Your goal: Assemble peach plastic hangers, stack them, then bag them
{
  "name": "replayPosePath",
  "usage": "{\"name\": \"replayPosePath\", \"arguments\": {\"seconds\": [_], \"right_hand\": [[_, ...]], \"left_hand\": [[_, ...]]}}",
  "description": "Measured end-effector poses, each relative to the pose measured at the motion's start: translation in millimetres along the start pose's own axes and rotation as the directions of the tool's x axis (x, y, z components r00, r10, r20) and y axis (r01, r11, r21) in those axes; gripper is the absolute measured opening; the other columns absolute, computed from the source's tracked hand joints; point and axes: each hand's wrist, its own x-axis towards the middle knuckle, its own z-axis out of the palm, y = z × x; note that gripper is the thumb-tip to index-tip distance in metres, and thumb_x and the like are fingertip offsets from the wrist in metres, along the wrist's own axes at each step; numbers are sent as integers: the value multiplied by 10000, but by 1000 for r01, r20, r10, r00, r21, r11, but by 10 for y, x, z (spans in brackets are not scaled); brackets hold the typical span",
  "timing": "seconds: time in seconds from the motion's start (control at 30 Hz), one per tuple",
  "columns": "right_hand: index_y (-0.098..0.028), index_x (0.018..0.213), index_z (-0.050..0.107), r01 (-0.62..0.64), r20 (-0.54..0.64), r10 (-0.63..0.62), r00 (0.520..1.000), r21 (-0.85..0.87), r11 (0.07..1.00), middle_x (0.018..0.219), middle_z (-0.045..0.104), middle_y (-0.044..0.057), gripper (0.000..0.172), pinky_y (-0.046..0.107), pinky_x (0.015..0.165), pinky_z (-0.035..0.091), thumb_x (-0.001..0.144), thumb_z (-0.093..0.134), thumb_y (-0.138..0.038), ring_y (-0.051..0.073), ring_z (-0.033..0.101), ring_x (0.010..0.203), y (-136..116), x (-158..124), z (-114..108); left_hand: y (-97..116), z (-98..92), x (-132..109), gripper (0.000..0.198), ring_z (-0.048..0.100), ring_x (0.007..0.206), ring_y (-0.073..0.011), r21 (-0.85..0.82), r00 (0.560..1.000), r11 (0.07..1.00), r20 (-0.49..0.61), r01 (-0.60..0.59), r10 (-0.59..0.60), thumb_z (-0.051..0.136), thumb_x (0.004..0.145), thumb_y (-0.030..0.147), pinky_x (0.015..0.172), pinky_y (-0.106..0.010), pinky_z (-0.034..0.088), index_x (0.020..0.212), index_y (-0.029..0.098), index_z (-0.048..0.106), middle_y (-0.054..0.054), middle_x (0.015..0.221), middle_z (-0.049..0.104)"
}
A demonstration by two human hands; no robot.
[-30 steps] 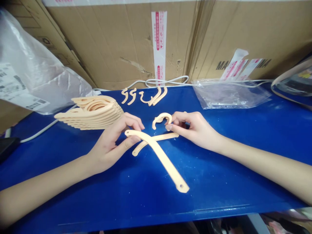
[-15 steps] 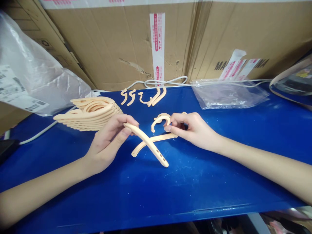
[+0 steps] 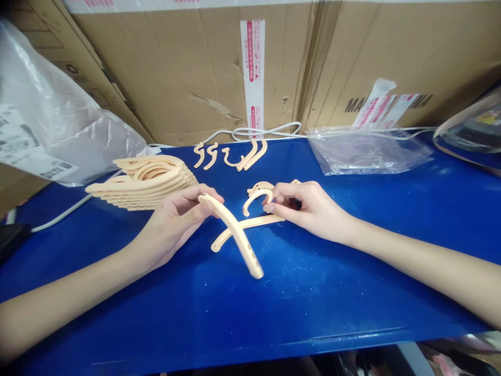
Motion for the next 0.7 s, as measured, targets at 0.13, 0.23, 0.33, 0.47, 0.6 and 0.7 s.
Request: {"name": "replayPosePath", "arguments": {"seconds": [0.13,0.23,0.33,0.47,0.6,0.7], "right_hand": [[-182,769,655,-55,12,55,998,79,995,753,650,25,296,291,643,401,876,612,-455,153,568,718,-72,19,-14],[-187,779,676,-124,38,119,992,206,971,738,618,8,272,281,624,390,859,642,-445,134,533,686,-156,41,8],[-184,756,655,-164,89,142,986,333,928,710,553,-18,247,264,587,366,852,656,-412,104,469,632,-250,68,82],[-178,784,620,-146,107,110,988,433,889,668,495,-38,214,247,541,342,836,676,-378,90,419,595,-341,128,215],[-169,824,614,-143,105,104,989,514,846,680,545,-31,189,231,488,303,846,669,-348,70,402,556,-315,181,289],[-171,798,602,-166,108,128,986,554,816,582,453,-66,209,220,444,254,879,636,-361,51,339,495,-262,185,292]], "left_hand": [[18,29,-6,278,535,748,-63,19,1000,1000,8,6,-6,597,942,409,724,-142,456,833,157,637,19,799,582],[27,67,-15,288,553,650,-72,-19,996,997,46,78,-77,466,1003,413,614,-177,479,874,166,540,14,786,597],[35,98,-19,282,494,476,-66,-56,986,987,77,150,-146,368,1034,406,488,-176,446,862,194,439,61,609,521],[50,113,-34,282,359,333,-39,81,976,975,59,206,-211,379,1027,430,379,-138,349,888,195,451,109,485,417],[64,100,-63,379,374,299,-68,342,973,918,39,199,-226,366,1008,508,337,-155,310,897,191,541,100,400,426],[68,56,-69,449,424,340,-75,601,994,797,48,51,-100,351,1012,497,405,-180,330,800,180,587,78,404,445]]}}
